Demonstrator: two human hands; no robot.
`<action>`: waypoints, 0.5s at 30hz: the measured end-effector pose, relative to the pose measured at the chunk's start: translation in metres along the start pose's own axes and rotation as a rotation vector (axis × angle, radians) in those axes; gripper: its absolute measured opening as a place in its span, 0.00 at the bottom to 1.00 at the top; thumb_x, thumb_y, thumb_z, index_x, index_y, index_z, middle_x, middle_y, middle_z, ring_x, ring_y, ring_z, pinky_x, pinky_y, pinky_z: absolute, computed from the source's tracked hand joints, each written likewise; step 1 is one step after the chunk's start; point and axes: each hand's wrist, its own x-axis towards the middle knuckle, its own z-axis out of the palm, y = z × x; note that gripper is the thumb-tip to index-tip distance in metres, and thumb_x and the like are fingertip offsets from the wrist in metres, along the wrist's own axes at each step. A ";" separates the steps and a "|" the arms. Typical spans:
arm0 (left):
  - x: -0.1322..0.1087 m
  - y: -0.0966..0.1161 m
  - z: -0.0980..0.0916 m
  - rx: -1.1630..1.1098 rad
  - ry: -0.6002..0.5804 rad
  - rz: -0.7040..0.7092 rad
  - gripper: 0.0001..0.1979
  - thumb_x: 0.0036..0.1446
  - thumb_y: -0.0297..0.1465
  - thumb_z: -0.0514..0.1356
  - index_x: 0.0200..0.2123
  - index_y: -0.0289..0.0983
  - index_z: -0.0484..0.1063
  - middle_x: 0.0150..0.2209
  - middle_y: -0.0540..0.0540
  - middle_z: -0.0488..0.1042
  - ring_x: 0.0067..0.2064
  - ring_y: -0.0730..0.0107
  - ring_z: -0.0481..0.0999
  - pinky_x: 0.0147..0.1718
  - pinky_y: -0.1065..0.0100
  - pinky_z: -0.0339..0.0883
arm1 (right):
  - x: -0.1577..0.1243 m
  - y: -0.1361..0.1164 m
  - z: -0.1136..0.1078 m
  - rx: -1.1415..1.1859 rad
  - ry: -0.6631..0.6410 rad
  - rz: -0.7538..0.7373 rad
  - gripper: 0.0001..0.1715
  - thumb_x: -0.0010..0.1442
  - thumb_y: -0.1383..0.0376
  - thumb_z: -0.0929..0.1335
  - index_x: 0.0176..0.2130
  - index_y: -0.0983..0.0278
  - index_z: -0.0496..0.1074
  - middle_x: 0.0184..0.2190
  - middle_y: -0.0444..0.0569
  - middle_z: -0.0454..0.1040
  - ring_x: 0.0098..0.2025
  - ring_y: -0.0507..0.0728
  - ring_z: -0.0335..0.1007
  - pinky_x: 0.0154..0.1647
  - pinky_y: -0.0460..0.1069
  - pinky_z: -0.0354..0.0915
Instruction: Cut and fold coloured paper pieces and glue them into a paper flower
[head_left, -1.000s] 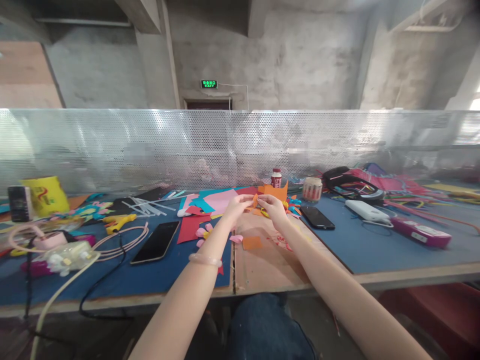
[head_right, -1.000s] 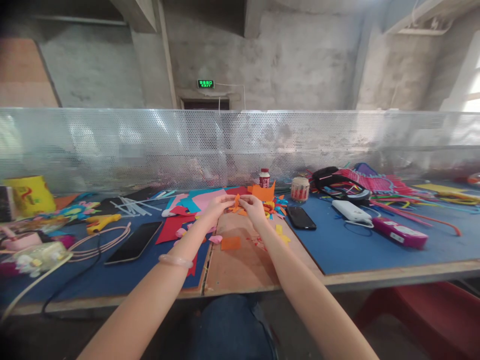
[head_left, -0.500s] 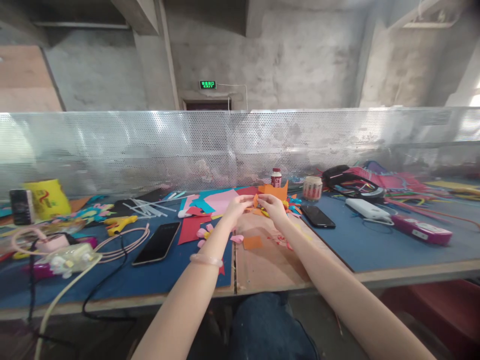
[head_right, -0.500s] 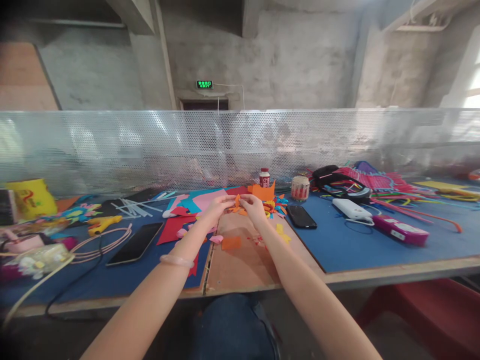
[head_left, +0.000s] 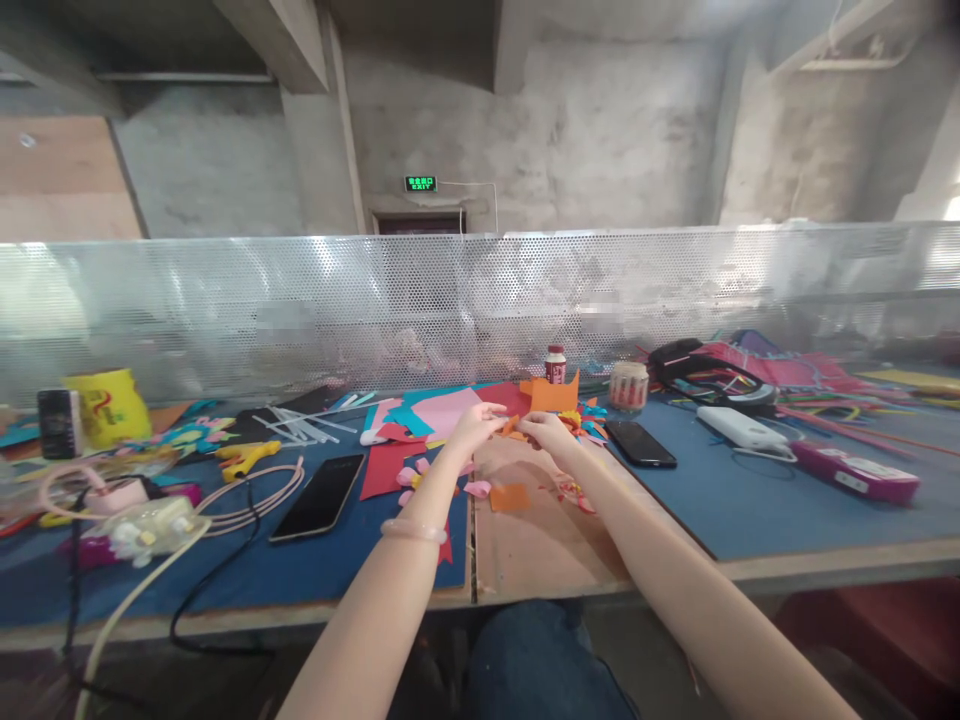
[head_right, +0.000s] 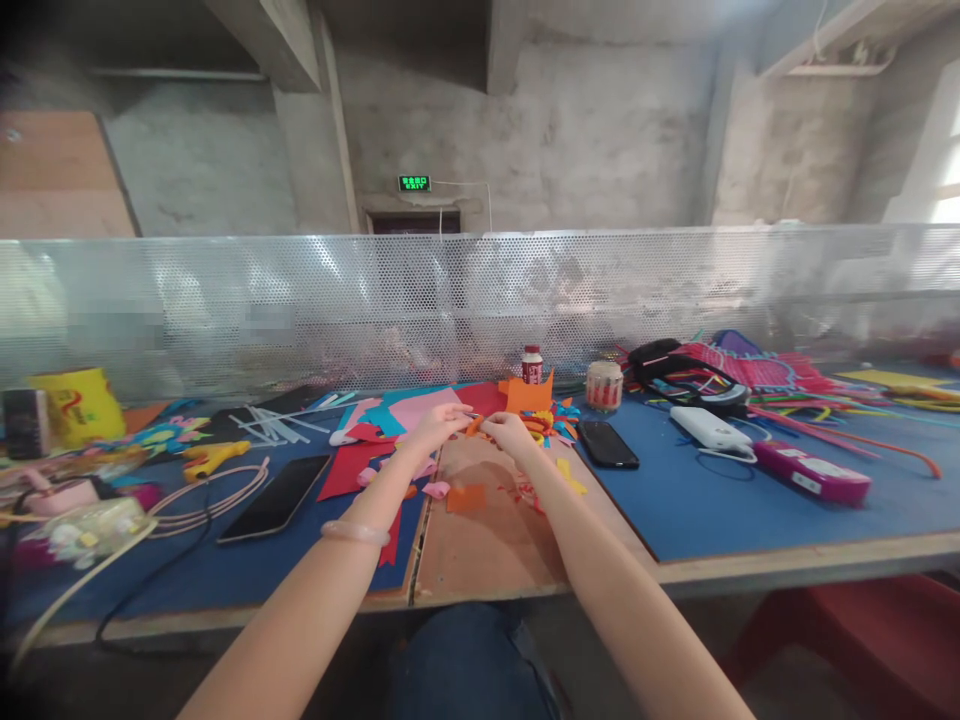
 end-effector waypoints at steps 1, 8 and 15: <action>0.000 0.001 -0.001 0.032 0.000 -0.001 0.14 0.47 0.28 0.59 0.40 0.31 0.71 0.35 0.40 0.76 0.35 0.67 0.75 0.30 0.71 0.65 | 0.000 0.000 0.000 0.015 -0.018 0.010 0.11 0.59 0.63 0.64 0.29 0.69 0.66 0.22 0.39 0.65 0.19 0.45 0.59 0.19 0.42 0.59; 0.003 0.029 -0.036 0.302 0.016 0.012 0.17 0.58 0.35 0.47 0.42 0.31 0.69 0.40 0.37 0.75 0.36 0.68 0.76 0.31 0.70 0.66 | -0.006 -0.005 0.009 0.162 -0.116 0.109 0.10 0.47 0.64 0.68 0.24 0.65 0.62 0.13 0.32 0.48 0.13 0.43 0.40 0.12 0.41 0.39; -0.058 0.038 -0.083 0.712 -0.064 0.010 0.13 0.52 0.32 0.52 0.26 0.32 0.74 0.28 0.42 0.76 0.32 0.63 0.74 0.32 0.68 0.61 | -0.014 -0.017 0.045 0.183 -0.217 0.261 0.10 0.42 0.67 0.68 0.21 0.64 0.61 0.10 0.31 0.45 0.12 0.43 0.36 0.12 0.42 0.35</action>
